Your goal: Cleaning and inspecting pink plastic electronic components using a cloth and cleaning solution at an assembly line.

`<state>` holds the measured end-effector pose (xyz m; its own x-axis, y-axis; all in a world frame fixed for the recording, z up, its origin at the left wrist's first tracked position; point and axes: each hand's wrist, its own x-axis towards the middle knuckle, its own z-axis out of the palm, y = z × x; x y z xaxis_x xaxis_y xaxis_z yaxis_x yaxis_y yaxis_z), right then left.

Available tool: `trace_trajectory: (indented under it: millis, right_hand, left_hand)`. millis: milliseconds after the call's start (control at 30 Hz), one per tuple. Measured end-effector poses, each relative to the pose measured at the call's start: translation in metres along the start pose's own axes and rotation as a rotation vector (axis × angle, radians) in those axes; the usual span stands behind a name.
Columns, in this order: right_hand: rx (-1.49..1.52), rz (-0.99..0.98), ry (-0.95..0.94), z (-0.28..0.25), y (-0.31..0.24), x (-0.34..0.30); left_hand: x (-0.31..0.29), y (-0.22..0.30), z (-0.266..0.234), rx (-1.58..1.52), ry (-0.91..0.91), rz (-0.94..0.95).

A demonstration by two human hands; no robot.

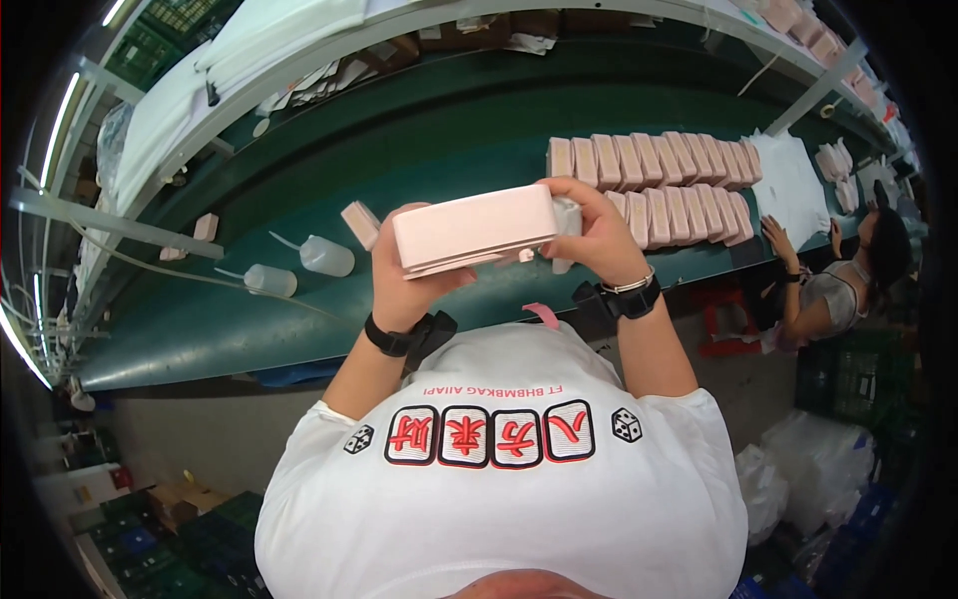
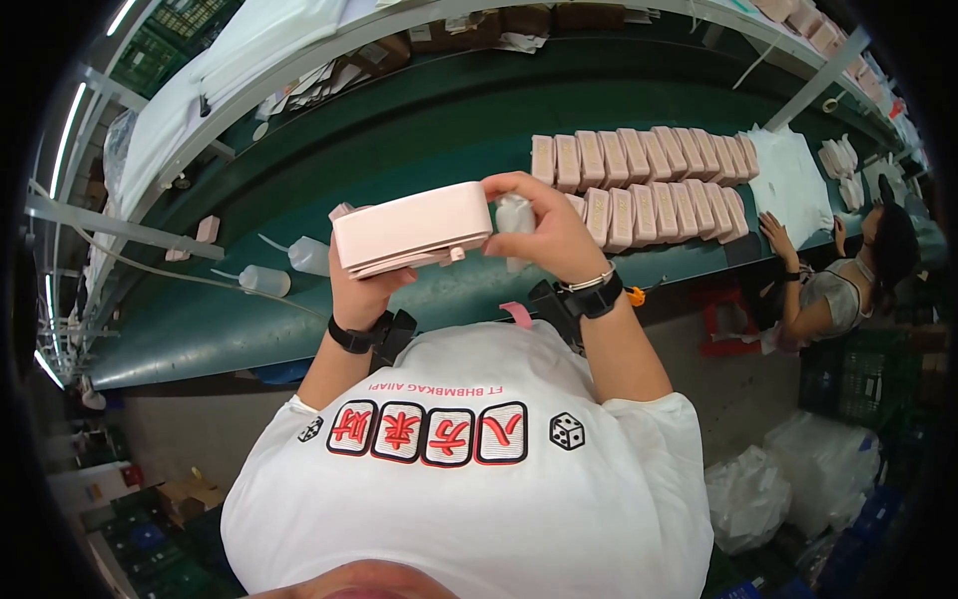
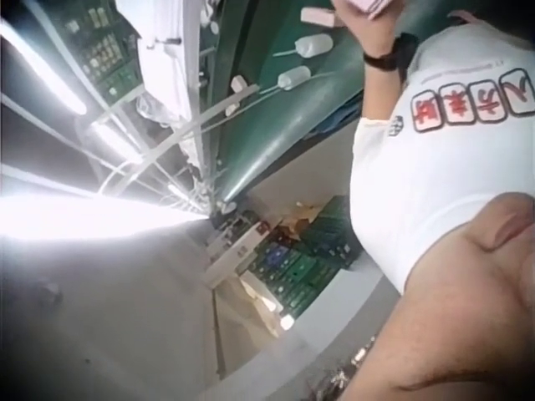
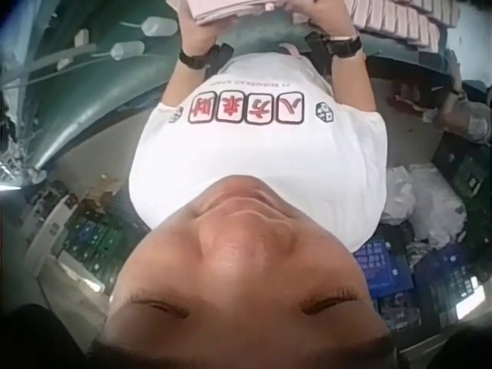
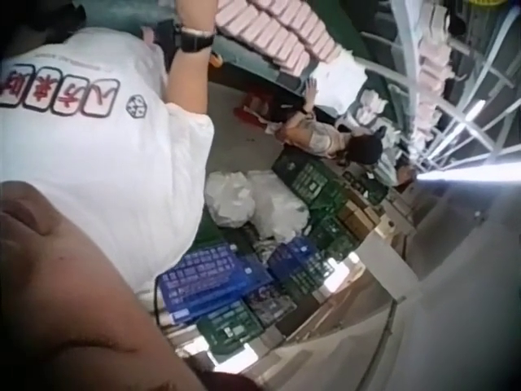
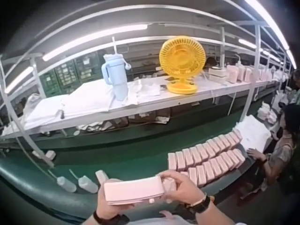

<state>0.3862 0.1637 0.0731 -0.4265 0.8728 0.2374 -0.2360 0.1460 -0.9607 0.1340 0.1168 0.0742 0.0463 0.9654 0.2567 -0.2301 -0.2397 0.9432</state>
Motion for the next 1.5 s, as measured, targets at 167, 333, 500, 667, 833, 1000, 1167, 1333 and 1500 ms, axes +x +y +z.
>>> trace_trajectory:
  millis: [167, 333, 500, 667, 833, 1000, 1167, 1333, 1500]
  right_hand:
    - [0.425, -0.055, 0.431, 0.006, 0.003, -0.004]
    - [-0.381, -0.450, 0.437, 0.035, -0.031, -0.005]
    - [-1.049, -0.634, 0.095, 0.080, -0.017, 0.006]
    - [-0.935, -0.649, -0.011, 0.093, -0.010, 0.001]
    - [-0.982, -0.586, 0.082, 0.085, -0.006, 0.002]
    - [-0.944, -0.695, -0.120, 0.106, -0.006, -0.003]
    - [-0.827, -0.474, 0.087, 0.087, 0.011, 0.006]
    - [-0.550, -0.269, 0.030, 0.096, 0.004, 0.005]
    - [-0.740, -0.546, -0.030, 0.090, 0.015, 0.012]
  left_hand:
    - [0.004, 0.002, -0.009, 0.279, 0.036, 0.256]
    - [0.001, 0.009, -0.008, 0.359, 0.085, 0.285]
    - [-0.007, 0.009, -0.003, 0.370, 0.144, 0.221]
    - [-0.014, 0.000, -0.006, 0.336, 0.206, 0.161]
    - [-0.014, -0.004, -0.008, 0.251, 0.218, 0.143]
    - [-0.014, -0.009, -0.007, 0.376, 0.218, 0.157]
    - [-0.009, 0.005, -0.010, 0.627, 0.204, 0.271]
    - [-0.011, 0.009, -0.011, 0.868, 0.102, 0.341]
    - [-0.014, 0.005, -0.013, 0.814, 0.121, 0.446]
